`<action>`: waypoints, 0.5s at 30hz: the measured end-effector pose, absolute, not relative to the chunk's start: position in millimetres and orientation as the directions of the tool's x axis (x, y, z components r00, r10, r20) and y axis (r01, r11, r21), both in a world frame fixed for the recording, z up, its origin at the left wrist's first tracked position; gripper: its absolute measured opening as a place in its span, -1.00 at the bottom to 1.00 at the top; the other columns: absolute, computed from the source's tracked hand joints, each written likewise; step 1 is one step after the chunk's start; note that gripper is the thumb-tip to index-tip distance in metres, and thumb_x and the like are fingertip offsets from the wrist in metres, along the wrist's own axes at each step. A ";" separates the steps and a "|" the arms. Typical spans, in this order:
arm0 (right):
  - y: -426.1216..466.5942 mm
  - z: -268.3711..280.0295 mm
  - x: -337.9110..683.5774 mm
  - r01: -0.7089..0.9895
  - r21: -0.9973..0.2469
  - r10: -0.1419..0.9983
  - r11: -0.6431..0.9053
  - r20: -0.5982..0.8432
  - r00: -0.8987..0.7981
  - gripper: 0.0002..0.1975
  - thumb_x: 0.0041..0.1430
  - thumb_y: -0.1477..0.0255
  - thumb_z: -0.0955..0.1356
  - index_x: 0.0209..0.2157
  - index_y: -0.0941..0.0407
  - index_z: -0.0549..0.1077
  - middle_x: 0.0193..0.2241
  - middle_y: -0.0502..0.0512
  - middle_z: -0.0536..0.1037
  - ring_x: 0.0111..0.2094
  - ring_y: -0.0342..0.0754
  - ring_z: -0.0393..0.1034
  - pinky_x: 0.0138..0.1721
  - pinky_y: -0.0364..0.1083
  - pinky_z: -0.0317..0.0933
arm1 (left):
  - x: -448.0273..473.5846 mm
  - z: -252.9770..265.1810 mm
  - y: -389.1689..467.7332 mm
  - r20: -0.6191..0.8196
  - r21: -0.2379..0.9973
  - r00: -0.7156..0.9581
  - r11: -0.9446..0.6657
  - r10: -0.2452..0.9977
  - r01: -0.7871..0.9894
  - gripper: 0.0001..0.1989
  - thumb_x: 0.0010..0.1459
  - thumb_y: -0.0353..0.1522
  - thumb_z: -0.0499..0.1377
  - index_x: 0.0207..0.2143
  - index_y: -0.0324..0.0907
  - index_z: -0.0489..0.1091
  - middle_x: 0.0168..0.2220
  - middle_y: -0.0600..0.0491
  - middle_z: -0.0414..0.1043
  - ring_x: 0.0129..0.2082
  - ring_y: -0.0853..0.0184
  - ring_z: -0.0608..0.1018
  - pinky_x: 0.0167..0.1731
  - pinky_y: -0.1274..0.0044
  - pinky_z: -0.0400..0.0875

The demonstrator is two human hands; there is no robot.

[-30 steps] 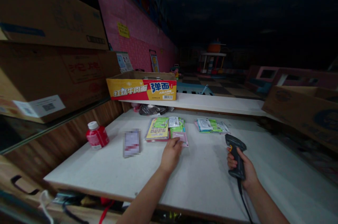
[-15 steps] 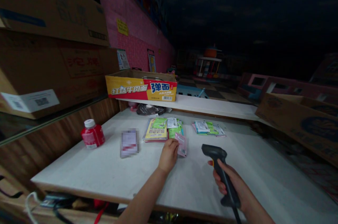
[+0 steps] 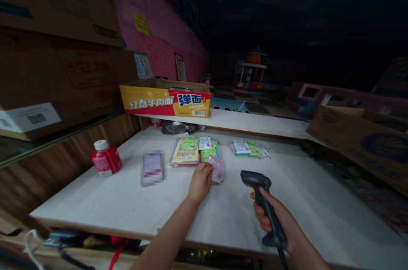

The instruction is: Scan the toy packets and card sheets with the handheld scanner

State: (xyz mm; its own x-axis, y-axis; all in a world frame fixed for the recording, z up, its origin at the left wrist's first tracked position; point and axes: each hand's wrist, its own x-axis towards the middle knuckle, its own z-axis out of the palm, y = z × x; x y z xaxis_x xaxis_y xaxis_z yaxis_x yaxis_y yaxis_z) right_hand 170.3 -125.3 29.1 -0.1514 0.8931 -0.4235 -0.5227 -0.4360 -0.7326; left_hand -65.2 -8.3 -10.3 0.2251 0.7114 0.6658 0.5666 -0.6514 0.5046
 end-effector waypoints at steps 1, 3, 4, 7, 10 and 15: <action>-119.7 26.7 176.4 -0.538 -0.729 0.900 -0.422 -0.406 -0.156 -0.64 0.04 0.12 0.42 -0.31 0.13 0.41 -0.68 -0.14 0.27 -0.75 -0.29 0.07 -0.77 -0.30 -0.10 | -65.4 -9.9 -9.3 0.672 0.496 0.228 -0.656 0.705 0.569 -0.82 0.16 -0.47 0.03 -0.29 -0.18 0.43 -0.22 -0.06 0.43 -0.17 0.28 0.47 -0.11 0.40 0.43; -105.9 20.5 192.7 -0.573 -0.719 0.914 -0.394 -0.370 -0.164 -0.66 0.04 0.15 0.43 -0.31 0.14 0.41 -0.67 -0.13 0.27 -0.74 -0.29 0.07 -0.77 -0.31 -0.10 | -65.5 -8.9 -12.2 0.682 0.465 0.250 -0.672 0.687 0.576 -0.81 0.12 -0.47 0.05 -0.26 -0.17 0.43 -0.18 -0.07 0.42 -0.14 0.26 0.47 -0.08 0.36 0.42; -98.6 16.8 202.5 -0.587 -0.714 0.920 -0.381 -0.357 -0.163 -0.66 0.04 0.16 0.43 -0.32 0.14 0.41 -0.67 -0.13 0.27 -0.74 -0.29 0.07 -0.77 -0.31 -0.10 | -65.3 -8.3 -13.7 0.684 0.443 0.278 -0.686 0.675 0.577 -0.78 0.08 -0.47 0.07 -0.23 -0.16 0.43 -0.14 -0.08 0.41 -0.10 0.24 0.46 -0.05 0.34 0.41; -80.1 3.3 232.6 -0.635 -0.692 0.937 -0.342 -0.302 -0.176 -0.66 0.00 0.19 0.47 -0.37 0.15 0.39 -0.67 -0.12 0.27 -0.74 -0.31 0.05 -0.76 -0.33 -0.10 | -64.1 -6.5 -16.1 0.675 0.375 0.369 -0.728 0.639 0.575 -0.61 -0.05 -0.50 0.11 -0.12 -0.13 0.42 -0.03 -0.10 0.37 0.00 0.18 0.43 0.00 0.28 0.38; -70.5 -10.5 253.8 -0.737 -0.615 0.959 -0.280 -0.211 -0.188 -0.67 -0.04 0.23 0.49 -0.40 0.15 0.38 -0.67 -0.14 0.25 -0.75 -0.33 0.02 -0.77 -0.35 -0.13 | -62.9 -5.2 -14.9 0.684 0.336 0.391 -0.742 0.616 0.580 -0.66 0.01 -0.51 0.09 -0.14 -0.10 0.44 -0.07 -0.10 0.40 -0.05 0.21 0.46 -0.05 0.32 0.42; -64.6 -21.8 263.3 -0.844 -0.472 0.965 -0.257 -0.165 -0.202 -0.69 -0.01 0.27 0.48 -0.33 0.16 0.41 -0.65 -0.14 0.26 -0.73 -0.32 0.07 -0.75 -0.34 -0.08 | -63.8 -2.2 -14.1 0.685 0.282 0.408 -0.736 0.604 0.615 -0.79 0.16 -0.44 0.03 -0.30 -0.11 0.47 -0.16 -0.04 0.46 -0.15 0.26 0.50 -0.16 0.38 0.45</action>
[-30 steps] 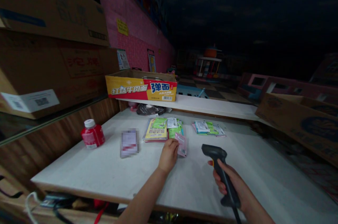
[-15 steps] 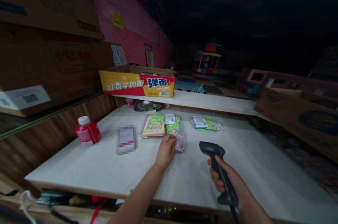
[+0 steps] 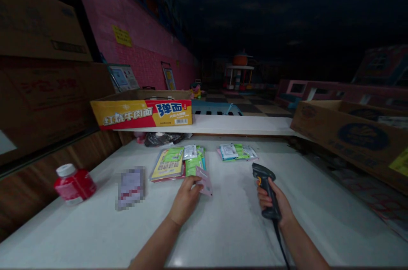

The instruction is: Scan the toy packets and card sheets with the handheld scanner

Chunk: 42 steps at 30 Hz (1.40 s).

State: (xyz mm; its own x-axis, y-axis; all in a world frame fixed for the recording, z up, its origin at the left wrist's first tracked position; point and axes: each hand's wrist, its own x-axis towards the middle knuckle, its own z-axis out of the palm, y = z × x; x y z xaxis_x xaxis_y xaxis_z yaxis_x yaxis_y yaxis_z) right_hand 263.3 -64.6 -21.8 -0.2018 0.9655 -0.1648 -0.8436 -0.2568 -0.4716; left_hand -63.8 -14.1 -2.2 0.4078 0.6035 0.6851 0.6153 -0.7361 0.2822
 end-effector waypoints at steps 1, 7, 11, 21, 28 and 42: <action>-63.5 -22.4 263.5 -0.851 -0.454 0.963 -0.265 -0.168 -0.210 -0.69 -0.01 0.27 0.49 -0.33 0.17 0.41 -0.65 -0.14 0.26 -0.72 -0.32 0.08 -0.75 -0.35 -0.07 | -63.0 -0.1 -13.9 0.686 0.264 0.420 -0.741 0.594 0.617 -0.79 0.18 -0.43 0.02 -0.31 -0.11 0.46 -0.18 -0.03 0.47 -0.15 0.26 0.50 -0.16 0.39 0.45; -59.2 -23.7 265.3 -0.900 -0.366 0.968 -0.238 -0.162 -0.191 -0.64 -0.05 0.27 0.51 -0.30 0.17 0.39 -0.64 -0.16 0.27 -0.71 -0.32 0.08 -0.72 -0.34 -0.04 | -24.1 30.6 5.9 0.708 0.206 0.455 -0.774 0.540 0.599 -0.79 0.23 -0.45 -0.01 -0.34 -0.11 0.41 -0.23 -0.02 0.50 -0.13 0.28 0.49 -0.08 0.39 0.39; -58.1 -25.5 266.1 -0.907 -0.353 0.971 -0.228 -0.156 -0.183 -0.62 -0.07 0.26 0.51 -0.30 0.17 0.39 -0.65 -0.16 0.26 -0.70 -0.31 0.09 -0.72 -0.32 -0.01 | 30.4 47.9 43.7 0.737 0.204 0.464 -0.816 0.492 0.541 -0.85 0.19 -0.46 0.04 -0.34 -0.14 0.39 -0.19 -0.01 0.50 -0.11 0.28 0.46 -0.02 0.36 0.35; -48.6 -40.2 265.7 -0.917 -0.317 0.968 -0.242 -0.144 -0.206 -0.65 -0.02 0.20 0.48 -0.37 0.14 0.36 -0.67 -0.18 0.25 -0.74 -0.31 0.07 -0.75 -0.31 -0.02 | 161.5 46.5 141.7 0.584 0.263 0.478 -0.709 0.657 0.654 -0.83 0.10 -0.51 0.07 -0.31 -0.24 0.46 -0.21 -0.09 0.50 -0.12 0.23 0.47 -0.02 0.39 0.33; -48.3 -38.8 262.9 -0.926 -0.298 0.966 -0.233 -0.176 -0.187 -0.63 -0.05 0.20 0.50 -0.36 0.16 0.38 -0.67 -0.18 0.25 -0.75 -0.33 0.04 -0.77 -0.32 -0.08 | 168.2 16.3 141.9 0.361 0.135 0.669 -0.746 0.650 0.652 -0.72 0.13 -0.56 -0.01 -0.34 -0.32 0.51 -0.23 -0.19 0.53 -0.14 0.17 0.52 -0.01 0.37 0.33; -55.6 -35.3 265.2 -0.904 -0.358 0.970 -0.234 -0.155 -0.190 -0.69 0.03 0.25 0.46 -0.31 0.16 0.39 -0.65 -0.15 0.28 -0.73 -0.33 0.08 -0.75 -0.34 -0.02 | 116.3 19.3 104.4 0.358 0.012 0.694 -0.747 0.624 0.665 -0.75 0.13 -0.50 0.05 -0.20 -0.22 0.48 -0.17 -0.10 0.50 0.02 0.18 0.42 0.12 0.29 0.20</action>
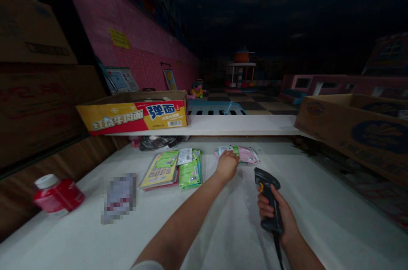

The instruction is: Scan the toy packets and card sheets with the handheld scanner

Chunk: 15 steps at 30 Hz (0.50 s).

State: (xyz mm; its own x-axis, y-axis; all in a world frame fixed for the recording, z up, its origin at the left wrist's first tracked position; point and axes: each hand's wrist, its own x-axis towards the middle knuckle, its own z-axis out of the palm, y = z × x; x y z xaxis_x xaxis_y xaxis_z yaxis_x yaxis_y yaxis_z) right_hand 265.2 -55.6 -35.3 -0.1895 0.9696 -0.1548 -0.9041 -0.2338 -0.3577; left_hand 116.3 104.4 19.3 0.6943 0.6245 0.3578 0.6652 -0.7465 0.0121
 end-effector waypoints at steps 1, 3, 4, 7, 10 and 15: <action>-56.3 -36.0 265.5 -0.906 -0.351 0.969 -0.235 -0.157 -0.190 -0.70 0.05 0.26 0.45 -0.30 0.16 0.39 -0.64 -0.15 0.29 -0.73 -0.33 0.09 -0.75 -0.34 -0.02 | 104.6 22.9 102.6 0.363 0.012 0.677 -0.730 0.640 0.684 -0.76 0.14 -0.48 0.04 -0.20 -0.23 0.48 -0.18 -0.10 0.50 -0.01 0.18 0.43 0.08 0.32 0.24; -57.6 -37.1 266.1 -0.908 -0.342 0.966 -0.244 -0.169 -0.196 -0.71 0.06 0.27 0.45 -0.29 0.16 0.39 -0.64 -0.14 0.29 -0.72 -0.32 0.10 -0.75 -0.34 -0.01 | 78.2 30.9 100.8 0.373 0.022 0.617 -0.671 0.694 0.741 -0.75 0.17 -0.46 0.03 -0.21 -0.23 0.48 -0.19 -0.11 0.49 -0.06 0.19 0.43 0.00 0.36 0.30; -58.2 -37.6 266.3 -0.908 -0.339 0.965 -0.246 -0.174 -0.197 -0.72 0.06 0.28 0.44 -0.28 0.16 0.39 -0.64 -0.14 0.29 -0.72 -0.32 0.11 -0.75 -0.34 0.00 | 64.0 35.0 100.6 0.380 0.031 0.571 -0.627 0.728 0.778 -0.75 0.17 -0.45 0.03 -0.21 -0.23 0.48 -0.19 -0.11 0.49 -0.07 0.19 0.43 -0.03 0.37 0.31; -60.1 -37.9 266.7 -0.910 -0.333 0.964 -0.245 -0.185 -0.192 -0.71 0.04 0.31 0.46 -0.28 0.17 0.38 -0.64 -0.14 0.29 -0.73 -0.33 0.11 -0.76 -0.35 0.00 | 19.7 45.7 102.4 0.391 0.059 0.404 -0.461 0.827 0.886 -0.76 0.16 -0.43 0.04 -0.20 -0.21 0.49 -0.17 -0.12 0.47 -0.06 0.18 0.41 -0.04 0.39 0.29; -62.2 -37.0 266.4 -0.910 -0.333 0.963 -0.247 -0.186 -0.193 -0.70 0.02 0.33 0.47 -0.28 0.17 0.36 -0.64 -0.14 0.28 -0.72 -0.33 0.12 -0.75 -0.35 0.01 | -23.8 52.6 103.8 0.397 0.077 0.193 -0.243 0.897 0.967 -0.75 0.16 -0.40 0.05 -0.18 -0.20 0.48 -0.16 -0.14 0.46 -0.04 0.15 0.41 -0.06 0.38 0.28; -65.3 -35.5 264.7 -0.904 -0.356 0.967 -0.237 -0.179 -0.183 -0.75 0.08 0.33 0.43 -0.30 0.15 0.34 -0.63 -0.14 0.27 -0.72 -0.33 0.11 -0.74 -0.35 0.03 | -80.3 57.5 99.4 0.364 0.163 -0.285 0.240 0.887 0.957 -0.62 0.14 -0.22 0.10 -0.09 -0.28 0.41 -0.08 -0.26 0.42 0.00 -0.01 0.40 -0.12 0.29 0.32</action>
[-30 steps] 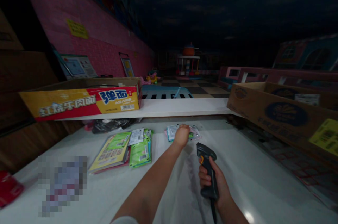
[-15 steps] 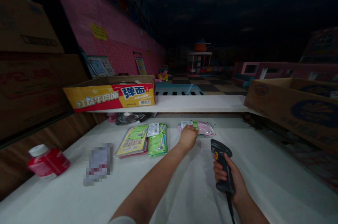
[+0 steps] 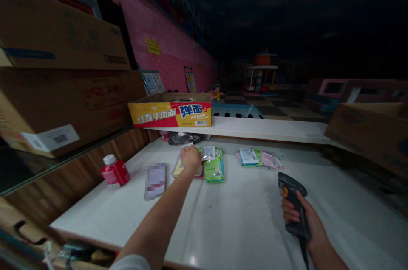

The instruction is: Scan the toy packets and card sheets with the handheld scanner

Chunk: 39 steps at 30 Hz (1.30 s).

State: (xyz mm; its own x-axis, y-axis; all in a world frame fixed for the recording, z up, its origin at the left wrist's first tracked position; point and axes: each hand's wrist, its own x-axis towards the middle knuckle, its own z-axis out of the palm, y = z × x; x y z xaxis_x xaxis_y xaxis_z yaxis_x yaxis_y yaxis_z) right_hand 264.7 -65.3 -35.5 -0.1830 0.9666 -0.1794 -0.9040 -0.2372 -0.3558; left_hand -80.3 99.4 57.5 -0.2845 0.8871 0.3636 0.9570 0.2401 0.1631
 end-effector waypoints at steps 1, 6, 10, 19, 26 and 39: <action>-65.6 -35.5 264.3 -0.903 -0.363 0.968 -0.231 -0.177 -0.176 -0.75 0.09 0.33 0.43 -0.29 0.15 0.34 -0.62 -0.14 0.27 -0.71 -0.33 0.11 -0.73 -0.35 0.03 | -87.6 58.0 98.3 0.326 0.186 -0.342 0.295 0.881 0.937 -0.58 0.11 -0.18 0.12 -0.08 -0.28 0.40 -0.07 -0.27 0.42 0.00 -0.02 0.40 -0.12 0.28 0.32; -66.1 -35.8 261.8 -0.892 -0.404 0.974 -0.201 -0.180 -0.137 -0.73 0.07 0.32 0.44 -0.26 0.14 0.35 -0.62 -0.15 0.26 -0.71 -0.32 0.10 -0.74 -0.34 0.04 | -108.4 60.1 100.3 0.235 0.291 -0.449 0.378 0.862 0.879 -0.41 -0.13 -0.11 0.31 -0.08 -0.25 0.38 -0.06 -0.26 0.43 0.00 -0.03 0.44 -0.12 0.31 0.34; -64.2 -36.8 261.2 -0.884 -0.424 0.972 -0.196 -0.205 -0.117 -0.70 0.02 0.31 0.47 -0.27 0.15 0.37 -0.62 -0.15 0.25 -0.72 -0.32 0.07 -0.75 -0.33 0.03 | -119.4 66.7 107.4 0.213 0.551 -0.474 0.296 0.854 0.780 -0.64 -0.16 -0.31 0.33 -0.26 -0.25 0.42 -0.12 -0.26 0.47 -0.05 -0.02 0.49 -0.16 0.35 0.36; -66.4 -28.5 256.1 -0.771 -0.605 0.975 -0.197 -0.200 -0.093 -0.64 -0.04 0.22 0.49 -0.31 0.14 0.38 -0.64 -0.14 0.25 -0.71 -0.31 0.07 -0.73 -0.32 -0.01 | -90.1 23.8 47.8 0.252 0.940 -0.223 -0.184 0.942 0.286 -0.84 0.09 -0.25 0.09 -0.35 -0.16 0.25 -0.44 0.09 0.43 -0.43 0.31 0.54 -0.50 0.49 0.47; -79.0 -10.8 237.0 -0.712 -0.684 0.967 -0.157 -0.254 0.030 -0.63 -0.05 0.21 0.49 -0.32 0.15 0.38 -0.64 -0.13 0.32 -0.71 -0.32 0.14 -0.71 -0.33 0.05 | -59.3 -29.9 -1.8 0.249 0.967 -0.111 -0.254 0.962 -0.028 -0.59 0.00 -0.01 0.15 -0.35 -0.14 0.19 -0.47 0.15 0.33 -0.55 0.38 0.45 -0.60 0.50 0.46; -141.1 16.0 147.9 -0.246 -0.939 0.968 -0.241 -0.249 0.002 -0.59 0.00 0.10 0.44 -0.25 0.10 0.37 -0.69 -0.12 0.38 -0.79 -0.21 0.20 -0.82 -0.26 0.03 | -63.7 -34.2 2.5 0.301 0.948 -0.142 -0.280 0.943 0.151 -0.68 0.09 -0.07 0.10 -0.36 -0.14 0.22 -0.39 0.03 0.42 -0.40 0.28 0.52 -0.46 0.44 0.49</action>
State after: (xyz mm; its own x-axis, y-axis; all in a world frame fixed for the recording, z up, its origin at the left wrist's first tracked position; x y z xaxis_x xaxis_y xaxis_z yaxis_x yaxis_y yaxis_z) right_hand 147.9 -141.1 16.0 0.0024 0.9684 -0.2492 -0.2456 -0.2410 -0.9389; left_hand -63.7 2.5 -34.2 -0.1420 0.9428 0.3015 0.1506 -0.2804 0.9480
